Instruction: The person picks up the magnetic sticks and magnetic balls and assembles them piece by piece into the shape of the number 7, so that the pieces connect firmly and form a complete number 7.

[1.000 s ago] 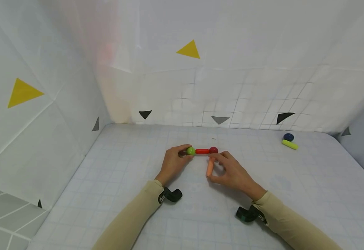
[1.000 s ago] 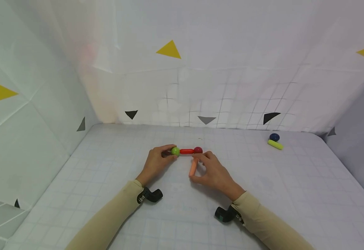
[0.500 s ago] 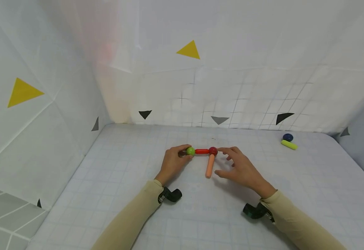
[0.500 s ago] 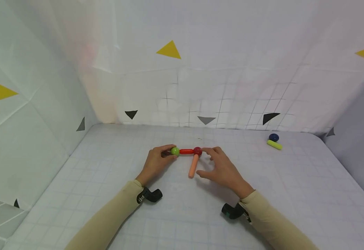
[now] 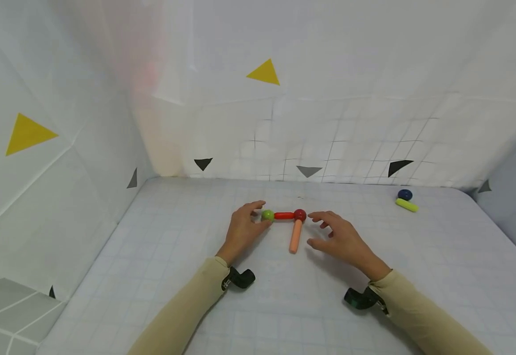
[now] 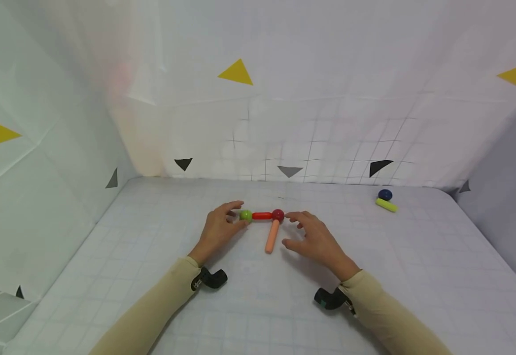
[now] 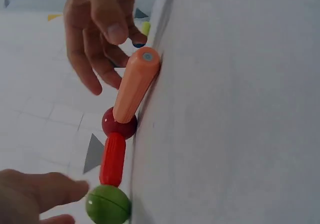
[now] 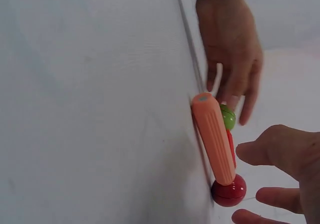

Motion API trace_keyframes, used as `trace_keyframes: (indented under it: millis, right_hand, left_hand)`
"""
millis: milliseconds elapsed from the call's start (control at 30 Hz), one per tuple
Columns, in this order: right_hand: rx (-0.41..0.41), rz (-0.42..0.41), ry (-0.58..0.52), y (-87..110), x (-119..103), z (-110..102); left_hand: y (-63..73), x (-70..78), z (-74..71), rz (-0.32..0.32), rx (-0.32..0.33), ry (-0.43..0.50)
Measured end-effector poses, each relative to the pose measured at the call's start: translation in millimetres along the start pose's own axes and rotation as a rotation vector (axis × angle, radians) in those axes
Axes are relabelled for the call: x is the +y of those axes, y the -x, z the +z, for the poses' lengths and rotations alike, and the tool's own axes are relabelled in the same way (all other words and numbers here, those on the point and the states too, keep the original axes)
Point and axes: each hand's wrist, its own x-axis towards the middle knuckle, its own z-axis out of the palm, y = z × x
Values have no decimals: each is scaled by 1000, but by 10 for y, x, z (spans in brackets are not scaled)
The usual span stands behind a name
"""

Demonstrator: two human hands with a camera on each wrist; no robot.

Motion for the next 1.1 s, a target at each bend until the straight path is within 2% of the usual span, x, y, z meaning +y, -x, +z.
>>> trace_keyframes:
  millis: [100, 133, 200, 267, 400, 533, 633, 800, 1100]
  right_hand:
    - [0, -27, -16, 2, 8, 51]
    - [0, -42, -22, 3, 12, 67]
    - [1, -75, -35, 10, 22, 94]
    - [5, -110, -38, 15, 31, 116]
    - [16, -142, -44, 27, 33, 139]
    - [20, -145, -47, 42, 33, 154]
    - [19, -136, -51, 49, 28, 163]
    - [12, -102, -48, 48, 13, 168]
    - [33, -116, -69, 60, -9, 151]
  left_hand:
    - [21, 110, -3, 92, 77, -58]
    - [35, 151, 2, 119, 86, -64]
    - [75, 238, 18, 142, 57, -45]
    - [120, 315, 44, 115, -25, 4]
    - [187, 408, 111, -14, -184, 78]
    - [216, 418, 173, -77, -264, 122]
    - [224, 395, 202, -90, -287, 152]
    - [211, 356, 222, -110, -288, 212]
    - [188, 372, 231, -223, -296, 401]
